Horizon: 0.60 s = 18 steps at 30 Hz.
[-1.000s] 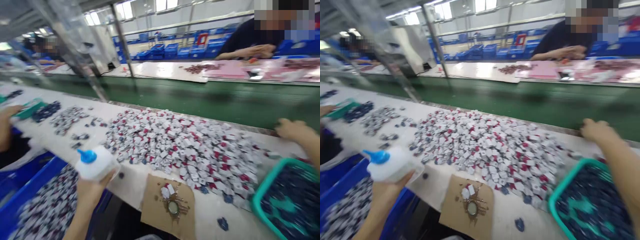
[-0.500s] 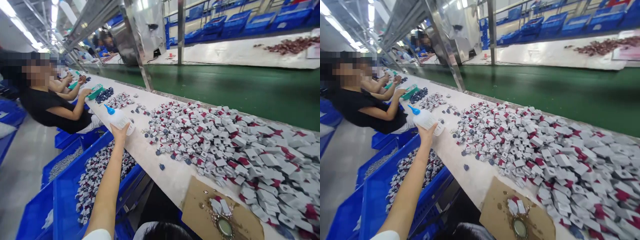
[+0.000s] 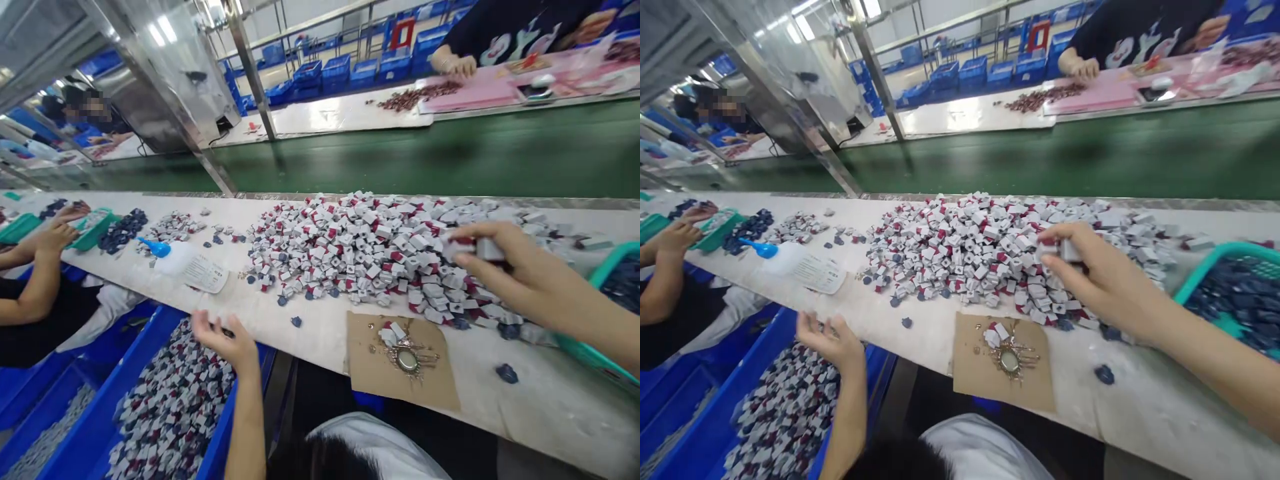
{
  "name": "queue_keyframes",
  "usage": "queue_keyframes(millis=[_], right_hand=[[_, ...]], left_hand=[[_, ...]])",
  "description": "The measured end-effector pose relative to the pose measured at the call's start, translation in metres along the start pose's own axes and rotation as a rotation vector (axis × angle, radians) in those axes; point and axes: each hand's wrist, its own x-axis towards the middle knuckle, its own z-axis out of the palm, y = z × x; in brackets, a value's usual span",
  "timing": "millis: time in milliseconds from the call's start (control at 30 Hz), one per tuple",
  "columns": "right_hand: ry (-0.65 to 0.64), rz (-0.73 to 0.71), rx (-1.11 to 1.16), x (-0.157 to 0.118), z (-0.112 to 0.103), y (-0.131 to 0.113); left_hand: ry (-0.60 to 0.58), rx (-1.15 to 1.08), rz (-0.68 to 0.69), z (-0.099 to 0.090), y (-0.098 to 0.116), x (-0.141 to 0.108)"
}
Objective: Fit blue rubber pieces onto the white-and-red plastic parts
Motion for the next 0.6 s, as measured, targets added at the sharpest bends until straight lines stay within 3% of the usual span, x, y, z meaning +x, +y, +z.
queue_keyframes(millis=[67,100,233,333,467,533,600], right_hand=[[0.201,-0.115,-0.029,0.022,0.006,0.008],[0.242,-0.18,-0.034,0.034,0.011,0.014],[0.022,-0.285,-0.061,0.07,0.04,0.035],[-0.069,-0.272,-0.083,0.074,0.048,0.039],[-0.024,-0.221,-0.108,0.049,0.018,0.044],[0.06,-0.144,-0.164,0.018,-0.008,0.063],[0.146,0.022,-0.214,-0.025,-0.031,0.096]], left_hand=[[-0.06,0.004,0.058,0.004,0.008,-0.034],[-0.065,0.006,0.08,0.007,0.01,-0.044],[-0.056,0.015,0.121,0.013,0.01,-0.052],[-0.113,0.032,0.135,0.01,0.009,-0.046],[-0.111,-0.009,0.123,0.004,0.025,-0.039],[-0.085,-0.045,0.167,0.002,0.046,-0.029],[-0.1,-0.12,0.243,0.005,0.076,-0.013]])
